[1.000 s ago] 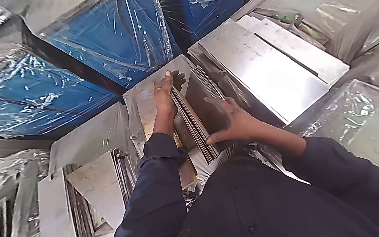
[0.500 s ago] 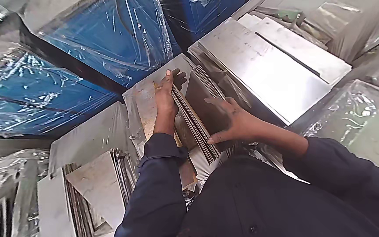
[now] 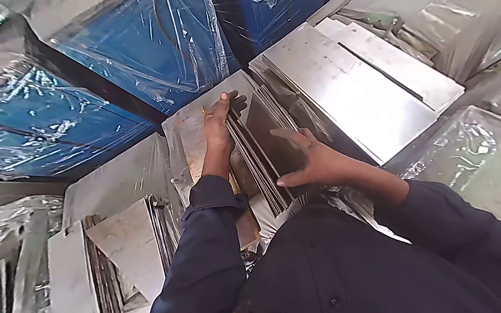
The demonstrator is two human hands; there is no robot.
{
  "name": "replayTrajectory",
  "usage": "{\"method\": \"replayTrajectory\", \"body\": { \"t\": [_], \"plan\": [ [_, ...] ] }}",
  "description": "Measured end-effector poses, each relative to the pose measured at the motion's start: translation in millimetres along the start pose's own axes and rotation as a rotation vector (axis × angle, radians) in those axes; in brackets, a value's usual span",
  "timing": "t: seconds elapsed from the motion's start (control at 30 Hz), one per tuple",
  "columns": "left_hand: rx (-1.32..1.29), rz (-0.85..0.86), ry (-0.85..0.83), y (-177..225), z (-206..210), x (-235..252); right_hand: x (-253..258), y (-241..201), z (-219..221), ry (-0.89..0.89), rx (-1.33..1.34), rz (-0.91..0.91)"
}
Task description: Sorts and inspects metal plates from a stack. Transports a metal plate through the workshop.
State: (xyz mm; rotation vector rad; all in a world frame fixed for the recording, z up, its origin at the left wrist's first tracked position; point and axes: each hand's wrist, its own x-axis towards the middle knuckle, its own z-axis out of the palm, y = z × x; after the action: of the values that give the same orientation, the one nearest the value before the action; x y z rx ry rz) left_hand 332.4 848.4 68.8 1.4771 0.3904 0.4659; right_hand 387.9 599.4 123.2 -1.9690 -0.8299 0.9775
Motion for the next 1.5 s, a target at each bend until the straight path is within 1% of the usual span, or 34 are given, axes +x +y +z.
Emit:
{"method": "replayTrajectory", "body": {
  "t": [0.17,0.47,0.6,0.7,1.1,1.27,1.5],
  "plan": [
    [0.033,0.045,-0.011,-2.5,-2.7,-1.5,-0.4,0.1,2.2,0.045,0.011,-0.01],
    [0.022,0.006,-0.016,1.2,-0.4,-0.7,1.1,-5.4,11.4,0.081,-0.07,0.018],
    [-0.052,0.055,0.004,-4.9,-1.0,29.8,3.0,-6.0,11.3,0.077,-0.092,0.02],
    [-0.047,0.075,-0.004,-7.7,-1.8,34.5,3.1,-5.7,11.3,0.075,-0.082,0.018],
    [-0.062,0.07,-0.008,-6.0,-1.1,30.7,2.6,-6.3,10.4,0.065,-0.045,0.036],
    [0.019,0.009,-0.015,-0.7,-2.0,-2.3,1.2,-8.7,10.7,0.06,-0.037,0.047],
    [0.035,0.013,-0.015,-0.9,-1.7,-1.1,0.2,-13.3,9.9,0.036,-0.035,0.048]
  ]
}}
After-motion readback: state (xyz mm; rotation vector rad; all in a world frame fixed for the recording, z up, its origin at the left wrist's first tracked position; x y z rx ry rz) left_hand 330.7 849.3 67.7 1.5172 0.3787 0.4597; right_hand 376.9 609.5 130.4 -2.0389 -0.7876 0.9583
